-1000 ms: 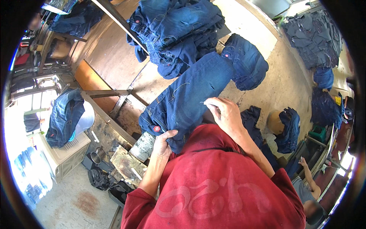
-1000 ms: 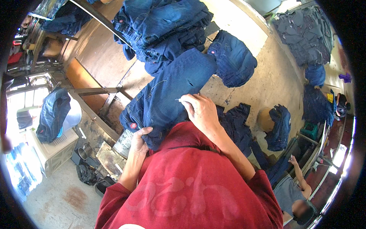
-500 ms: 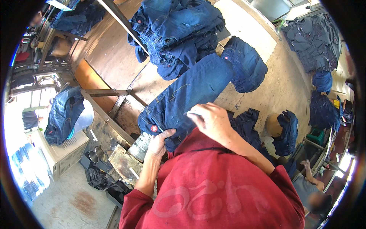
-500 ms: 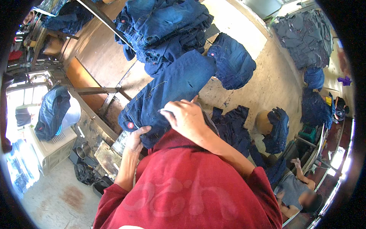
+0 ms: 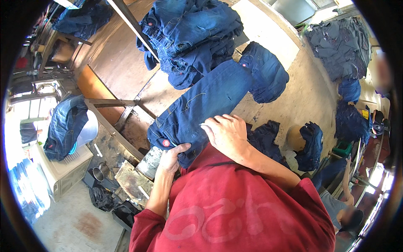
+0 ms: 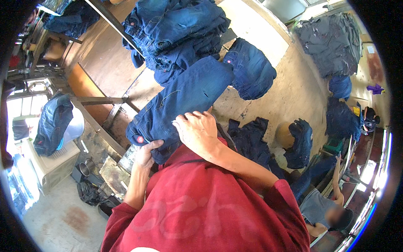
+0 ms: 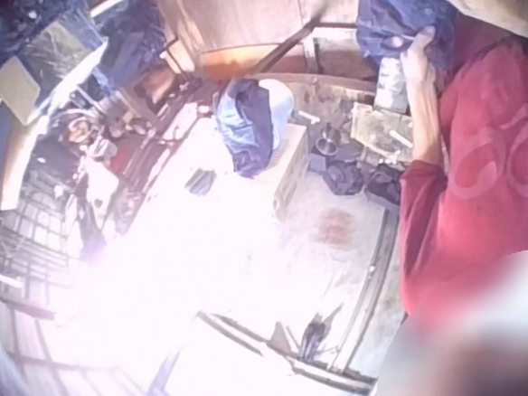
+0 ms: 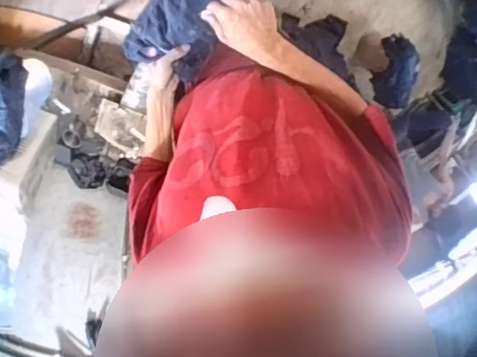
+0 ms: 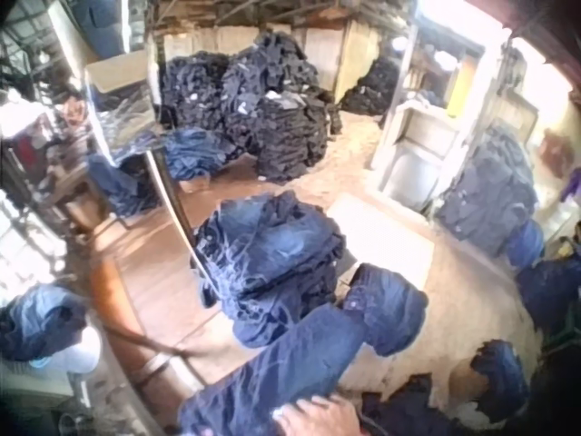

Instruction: The person repeatedly picks up dark denim jeans from a pile, lays them flat on a table, and uses a white marker to draw lines on the fabric. They then place the marked jeans aside and repeat the process with the next item.

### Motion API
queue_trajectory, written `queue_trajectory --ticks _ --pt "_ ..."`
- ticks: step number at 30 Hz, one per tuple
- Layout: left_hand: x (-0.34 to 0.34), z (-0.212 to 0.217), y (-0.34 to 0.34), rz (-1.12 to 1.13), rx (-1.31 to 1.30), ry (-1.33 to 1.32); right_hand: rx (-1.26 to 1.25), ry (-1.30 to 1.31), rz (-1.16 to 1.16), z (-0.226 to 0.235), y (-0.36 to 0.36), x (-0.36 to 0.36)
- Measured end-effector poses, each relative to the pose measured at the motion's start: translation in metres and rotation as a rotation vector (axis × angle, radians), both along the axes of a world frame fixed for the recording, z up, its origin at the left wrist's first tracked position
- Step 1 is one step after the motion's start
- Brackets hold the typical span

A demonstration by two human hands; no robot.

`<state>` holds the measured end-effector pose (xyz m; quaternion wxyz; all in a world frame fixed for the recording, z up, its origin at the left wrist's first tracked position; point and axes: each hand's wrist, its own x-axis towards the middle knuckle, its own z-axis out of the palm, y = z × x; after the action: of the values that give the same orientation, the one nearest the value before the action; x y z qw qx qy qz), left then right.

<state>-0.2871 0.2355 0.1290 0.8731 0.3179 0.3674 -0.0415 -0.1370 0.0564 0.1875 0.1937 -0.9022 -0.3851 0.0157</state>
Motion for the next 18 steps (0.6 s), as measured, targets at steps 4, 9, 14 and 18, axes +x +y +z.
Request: queue_trajectory --ticks 4,9,14,18 --pt "0.003 0.002 -0.003 0.010 -0.018 0.030 -0.001 0.222 0.138 0.000 -0.001 0.008" --pt "0.001 0.002 -0.005 0.081 -0.001 -0.011 0.168 0.187 0.080 -0.001 0.012 0.018" --pt "-0.005 -0.008 -0.007 0.094 -0.078 0.061 -0.033 0.119 0.110 -0.001 0.026 0.008" --pt "-0.006 -0.015 -0.005 0.085 -0.117 0.079 0.011 0.014 0.084 0.000 0.023 0.012"
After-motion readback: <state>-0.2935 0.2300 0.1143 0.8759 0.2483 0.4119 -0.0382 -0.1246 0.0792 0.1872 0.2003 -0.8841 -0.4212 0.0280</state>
